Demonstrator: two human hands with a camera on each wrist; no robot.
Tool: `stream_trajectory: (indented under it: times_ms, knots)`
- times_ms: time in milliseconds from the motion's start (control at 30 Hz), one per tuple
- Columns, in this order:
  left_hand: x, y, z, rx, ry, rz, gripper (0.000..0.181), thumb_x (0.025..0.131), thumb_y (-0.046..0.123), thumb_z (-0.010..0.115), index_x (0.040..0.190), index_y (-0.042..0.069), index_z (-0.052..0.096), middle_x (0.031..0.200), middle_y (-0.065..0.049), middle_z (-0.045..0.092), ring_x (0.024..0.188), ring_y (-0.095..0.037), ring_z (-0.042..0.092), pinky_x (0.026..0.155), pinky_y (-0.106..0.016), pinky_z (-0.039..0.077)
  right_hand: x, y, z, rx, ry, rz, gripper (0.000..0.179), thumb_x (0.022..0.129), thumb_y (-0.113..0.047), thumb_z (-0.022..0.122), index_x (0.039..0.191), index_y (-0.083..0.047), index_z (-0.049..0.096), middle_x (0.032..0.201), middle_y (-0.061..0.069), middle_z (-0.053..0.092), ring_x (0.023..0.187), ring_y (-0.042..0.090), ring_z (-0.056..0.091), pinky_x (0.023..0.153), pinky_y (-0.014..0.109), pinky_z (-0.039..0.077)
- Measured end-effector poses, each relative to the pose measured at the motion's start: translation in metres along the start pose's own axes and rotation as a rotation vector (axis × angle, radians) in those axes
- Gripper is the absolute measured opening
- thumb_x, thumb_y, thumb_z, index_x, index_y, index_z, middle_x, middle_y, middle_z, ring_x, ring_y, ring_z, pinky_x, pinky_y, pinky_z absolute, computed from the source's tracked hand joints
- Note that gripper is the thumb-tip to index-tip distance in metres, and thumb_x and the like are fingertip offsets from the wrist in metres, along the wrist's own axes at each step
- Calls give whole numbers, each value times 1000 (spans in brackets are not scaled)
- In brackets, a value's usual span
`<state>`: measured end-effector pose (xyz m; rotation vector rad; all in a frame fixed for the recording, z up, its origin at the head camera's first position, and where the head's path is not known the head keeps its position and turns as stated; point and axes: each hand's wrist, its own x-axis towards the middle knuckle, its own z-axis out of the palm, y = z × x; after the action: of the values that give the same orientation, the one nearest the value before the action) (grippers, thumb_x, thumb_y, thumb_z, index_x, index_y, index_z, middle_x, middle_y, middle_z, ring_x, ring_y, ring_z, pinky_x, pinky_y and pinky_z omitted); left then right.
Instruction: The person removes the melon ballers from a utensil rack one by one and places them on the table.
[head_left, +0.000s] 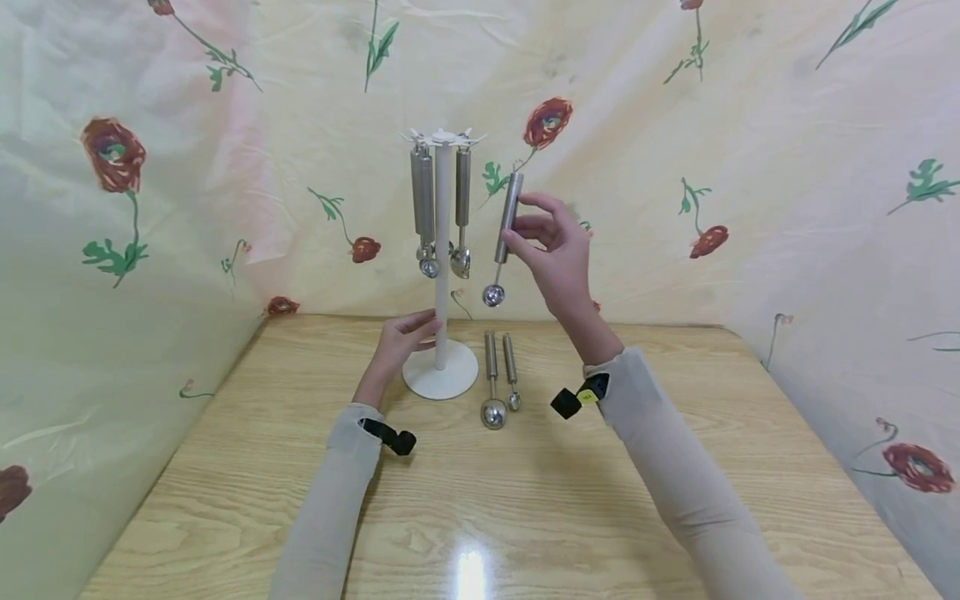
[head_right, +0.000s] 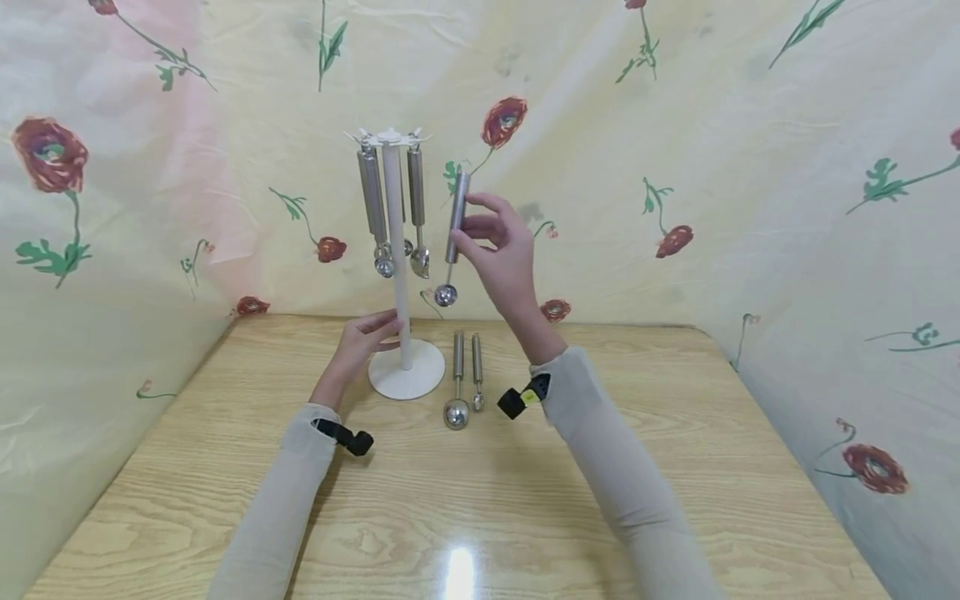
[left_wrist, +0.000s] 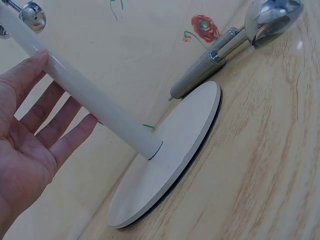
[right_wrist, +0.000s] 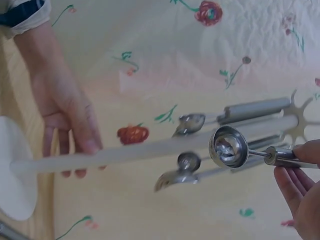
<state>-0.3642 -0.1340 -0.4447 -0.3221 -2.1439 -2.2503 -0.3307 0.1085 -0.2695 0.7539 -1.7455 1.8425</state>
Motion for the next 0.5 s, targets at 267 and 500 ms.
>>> stream_trajectory:
  times_ms: [267, 500]
  knots:
    - [1, -2, 0, -4, 1, -3, 40, 100, 16, 68, 135, -2, 63, 134, -25, 65, 106, -15, 71, 95, -42, 62, -21, 31, -38, -27, 35, 164, 44, 87, 5, 76, 129, -1, 63, 91, 1, 72, 80, 11, 71, 74, 25, 66]
    - [1, 0, -1, -4, -1, -23, 40, 100, 17, 68, 136, 0, 62, 137, -23, 64, 111, -19, 70, 95, -41, 62, -37, 53, -63, -65, 43, 288, 46, 88, 5, 74, 132, 1, 60, 88, -2, 71, 76, 8, 71, 71, 22, 65]
